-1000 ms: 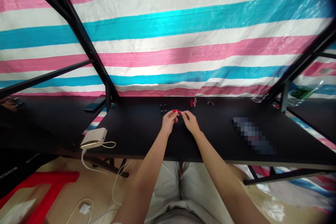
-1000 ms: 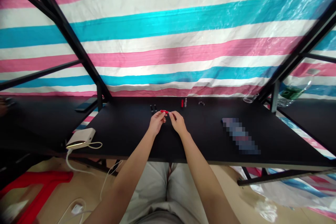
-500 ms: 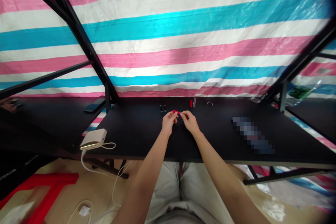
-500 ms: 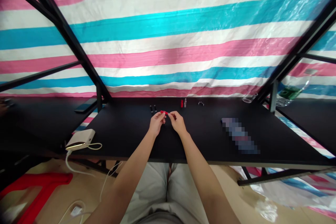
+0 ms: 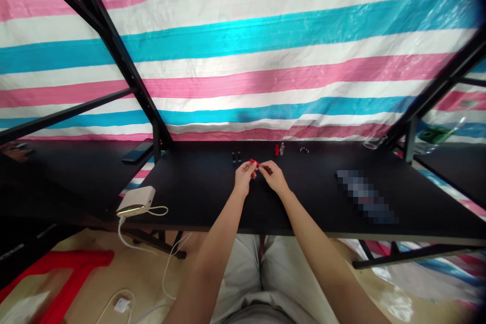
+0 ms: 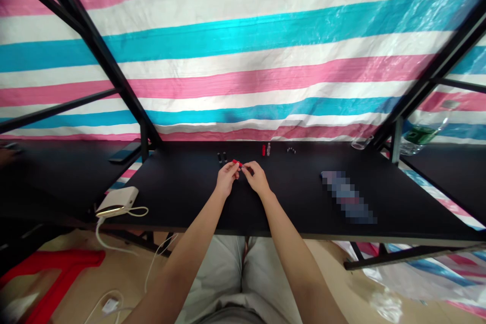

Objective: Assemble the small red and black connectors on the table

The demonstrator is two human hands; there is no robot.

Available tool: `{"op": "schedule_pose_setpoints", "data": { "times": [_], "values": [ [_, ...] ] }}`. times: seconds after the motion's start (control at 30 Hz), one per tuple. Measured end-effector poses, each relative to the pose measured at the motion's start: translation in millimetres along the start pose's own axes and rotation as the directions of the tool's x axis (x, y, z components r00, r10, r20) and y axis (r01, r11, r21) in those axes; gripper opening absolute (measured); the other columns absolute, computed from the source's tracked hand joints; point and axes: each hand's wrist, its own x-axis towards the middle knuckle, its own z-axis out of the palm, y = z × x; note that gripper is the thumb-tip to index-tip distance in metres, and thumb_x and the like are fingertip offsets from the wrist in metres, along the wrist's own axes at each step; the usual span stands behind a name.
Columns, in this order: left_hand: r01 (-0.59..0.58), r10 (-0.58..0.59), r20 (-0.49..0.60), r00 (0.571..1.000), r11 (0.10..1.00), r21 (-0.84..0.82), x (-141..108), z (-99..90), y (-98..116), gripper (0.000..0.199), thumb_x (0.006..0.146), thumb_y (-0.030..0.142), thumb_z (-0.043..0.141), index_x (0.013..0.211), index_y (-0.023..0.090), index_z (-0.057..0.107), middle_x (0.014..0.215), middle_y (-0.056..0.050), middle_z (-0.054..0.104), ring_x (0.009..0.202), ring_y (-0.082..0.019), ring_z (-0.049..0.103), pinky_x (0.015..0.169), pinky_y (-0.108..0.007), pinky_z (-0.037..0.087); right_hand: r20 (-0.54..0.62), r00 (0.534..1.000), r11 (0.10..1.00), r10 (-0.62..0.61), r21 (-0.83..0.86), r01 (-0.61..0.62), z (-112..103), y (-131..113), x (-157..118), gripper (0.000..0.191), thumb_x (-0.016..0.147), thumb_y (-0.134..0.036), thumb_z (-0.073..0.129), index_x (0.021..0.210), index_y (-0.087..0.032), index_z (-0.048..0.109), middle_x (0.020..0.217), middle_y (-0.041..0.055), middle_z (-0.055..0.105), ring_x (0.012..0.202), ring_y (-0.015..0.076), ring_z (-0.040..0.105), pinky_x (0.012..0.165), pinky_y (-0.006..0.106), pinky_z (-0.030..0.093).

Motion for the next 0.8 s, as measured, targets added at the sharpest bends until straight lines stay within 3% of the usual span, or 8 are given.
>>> {"op": "schedule_pose_setpoints", "data": {
  "times": [0.23, 0.37, 0.53, 0.8],
  "values": [
    [0.016, -0.016, -0.017, 1.0, 0.999, 0.029, -1.4, 0.7, 2.3, 0.037, 0.059, 0.039, 0.068, 0.082, 0.012, 0.058, 0.065, -0.001, 0.057, 0.045, -0.004, 0.043, 0.045, -0.019, 0.033, 0.006, 1.0, 1.0, -0.007, -0.025, 0.007, -0.7, -1.3, -0.1, 0.024, 0.079, -0.037, 0.046, 0.088, -0.021, 0.061, 0.084, 0.0044, 0.058, 0.067, 0.0136, 0.052, 0.064, 0.028, 0.044],
    [-0.002, 0.004, -0.041, 0.999, 0.999, 0.038, -0.5, 0.2, 0.9, 0.037, 0.059, 0.038, 0.069, 0.083, 0.012, 0.058, 0.065, -0.001, 0.057, 0.044, -0.003, 0.043, 0.044, -0.019, 0.033, 0.01, 1.0, 0.986, -0.015, -0.164, 0.017, -2.2, 2.9, 0.5, 0.02, 0.076, -0.036, 0.051, 0.083, -0.021, 0.062, 0.082, 0.0037, 0.057, 0.065, 0.013, 0.05, 0.063, 0.028, 0.041],
    [-0.022, 0.025, -0.056, 0.998, 0.998, 0.064, 0.9, 0.0, -2.2, 0.036, 0.06, 0.037, 0.068, 0.083, 0.012, 0.058, 0.064, -0.001, 0.057, 0.043, -0.003, 0.043, 0.044, -0.018, 0.032, -0.009, 0.999, 0.916, 0.032, -0.4, -0.033, -3.6, 9.6, 1.2, 0.014, 0.073, -0.033, 0.054, 0.077, -0.021, 0.06, 0.068, 0.0009, 0.053, 0.067, 0.0149, 0.049, 0.06, 0.026, 0.032],
    [-0.004, 0.009, -0.062, 0.998, 0.997, 0.075, -0.2, 1.2, -1.3, 0.037, 0.059, 0.04, 0.068, 0.082, 0.012, 0.058, 0.064, 0.0, 0.056, 0.043, -0.003, 0.042, 0.043, -0.019, 0.032, -0.118, 0.986, 0.883, 0.121, -0.44, -0.162, -4.0, 14.8, -0.2, 0.011, 0.071, -0.03, 0.05, 0.073, -0.02, 0.055, 0.065, -0.0008, 0.054, 0.068, 0.0153, 0.05, 0.062, 0.026, 0.03]
  ]
}}
